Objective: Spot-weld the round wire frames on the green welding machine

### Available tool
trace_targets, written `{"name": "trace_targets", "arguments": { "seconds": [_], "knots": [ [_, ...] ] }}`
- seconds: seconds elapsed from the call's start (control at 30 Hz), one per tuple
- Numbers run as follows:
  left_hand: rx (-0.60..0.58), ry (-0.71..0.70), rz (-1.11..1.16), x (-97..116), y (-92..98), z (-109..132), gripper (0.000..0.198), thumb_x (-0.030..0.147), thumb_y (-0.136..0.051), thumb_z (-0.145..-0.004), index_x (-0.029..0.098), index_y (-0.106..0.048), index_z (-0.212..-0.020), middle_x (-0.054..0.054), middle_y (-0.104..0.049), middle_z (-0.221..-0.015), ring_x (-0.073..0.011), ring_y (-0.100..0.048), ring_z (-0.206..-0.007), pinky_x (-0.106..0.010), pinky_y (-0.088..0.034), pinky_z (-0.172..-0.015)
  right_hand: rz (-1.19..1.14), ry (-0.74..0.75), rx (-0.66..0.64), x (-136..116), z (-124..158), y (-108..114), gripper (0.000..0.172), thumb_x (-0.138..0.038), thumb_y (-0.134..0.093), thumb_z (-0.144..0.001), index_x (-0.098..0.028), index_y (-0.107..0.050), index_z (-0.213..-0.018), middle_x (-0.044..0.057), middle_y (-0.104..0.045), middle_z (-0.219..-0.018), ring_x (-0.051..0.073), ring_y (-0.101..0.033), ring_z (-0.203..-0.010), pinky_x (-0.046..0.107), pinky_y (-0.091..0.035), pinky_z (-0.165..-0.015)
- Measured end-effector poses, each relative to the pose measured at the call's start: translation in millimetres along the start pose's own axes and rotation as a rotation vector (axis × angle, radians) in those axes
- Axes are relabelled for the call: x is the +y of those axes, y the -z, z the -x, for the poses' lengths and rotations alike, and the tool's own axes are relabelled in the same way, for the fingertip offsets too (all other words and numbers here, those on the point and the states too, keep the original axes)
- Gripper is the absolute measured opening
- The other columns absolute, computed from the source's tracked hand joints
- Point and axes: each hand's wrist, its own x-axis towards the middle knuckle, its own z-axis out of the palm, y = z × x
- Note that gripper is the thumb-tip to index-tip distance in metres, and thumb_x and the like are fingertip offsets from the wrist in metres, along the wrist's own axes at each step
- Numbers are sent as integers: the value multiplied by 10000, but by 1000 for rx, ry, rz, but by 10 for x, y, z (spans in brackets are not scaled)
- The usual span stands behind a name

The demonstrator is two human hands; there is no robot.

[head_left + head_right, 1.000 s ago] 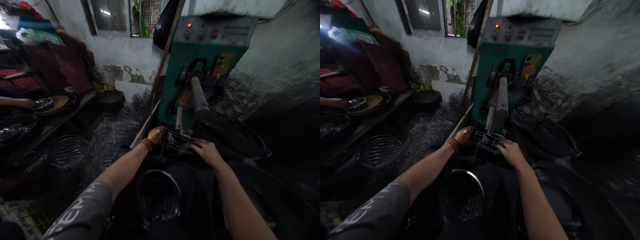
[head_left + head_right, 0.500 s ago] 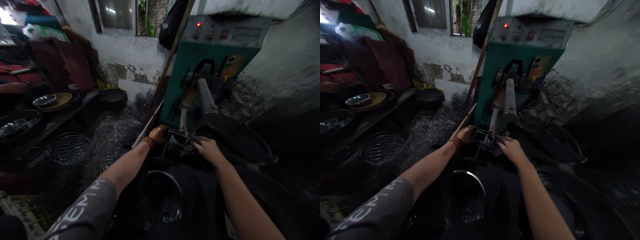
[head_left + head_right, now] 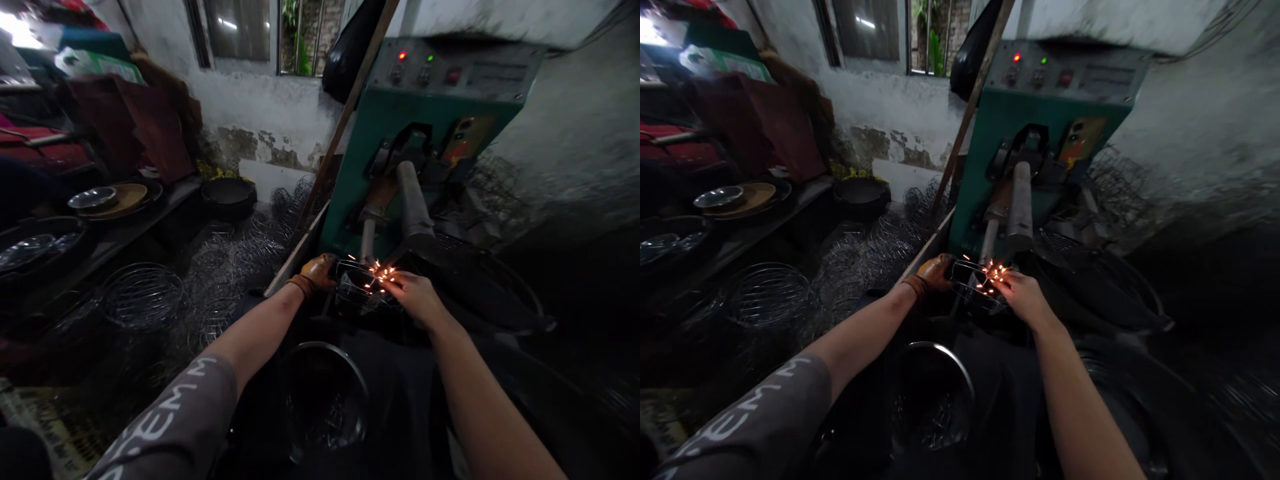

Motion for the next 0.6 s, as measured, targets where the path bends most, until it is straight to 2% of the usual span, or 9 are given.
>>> {"name": "trace_targets", "arguments": {
  "seconds": [0.1, 0.17, 0.23, 0.33, 0.47, 0.6],
  "knots": [
    [50, -76, -31, 195, 129, 95, 896, 452, -844, -804, 124, -499, -1563, -171, -593, -1516, -324, -552, -1433, -409, -467, -1216, -48, -102, 131, 171, 274, 72, 248, -378, -663, -891, -247, -802, -1049, 84, -801, -1214, 318, -773, -1089, 441, -644, -963],
    [84, -147, -104, 339, 188, 153, 936, 453, -849, -788, 144, -481, -1591, -168, -557, -1563, -351, -463, -1510, -453, -417, -1255, -30, -197, 179, 323, 485, 62, 314, -379, -682, -826, -224, -790, -1076, 111, -803, -1189, 344, -768, -1093, 472, -644, -962],
    [72, -152, -180, 461, 202, 179, 917, 421, -860, -767, 138, -509, -1566, -175, -557, -1563, -369, -434, -1528, -487, -390, -1268, -2, -311, 142, 444, 631, 0, 342, -365, -684, -773, -218, -789, -1063, 110, -816, -1114, 351, -770, -1078, 476, -639, -974],
    [53, -95, -218, 556, 160, 158, 808, 393, -847, -777, 131, -572, -1490, -174, -595, -1515, -360, -504, -1467, -484, -422, -1240, 31, -407, 102, 518, 668, -116, 328, -333, -639, -794, -224, -796, -1060, 96, -820, -1082, 335, -770, -1076, 456, -633, -985],
    [22, -47, -169, 505, 121, 90, 680, 335, -817, -789, 142, -624, -1413, -164, -648, -1445, -340, -607, -1357, -443, -494, -1175, 134, -329, 135, 477, 573, -157, 310, -290, -605, -857, -212, -789, -1095, 108, -816, -1065, 338, -772, -1042, 473, -635, -958],
    [-56, -27, -63, 359, 179, 66, 695, 238, -794, -741, 126, -619, -1405, -165, -680, -1378, -343, -665, -1271, -431, -555, -1097, 243, -204, 123, 386, 552, -132, 319, -287, -592, -928, -190, -751, -1186, 143, -804, -1119, 350, -763, -1039, 483, -627, -948]
  ]
}}
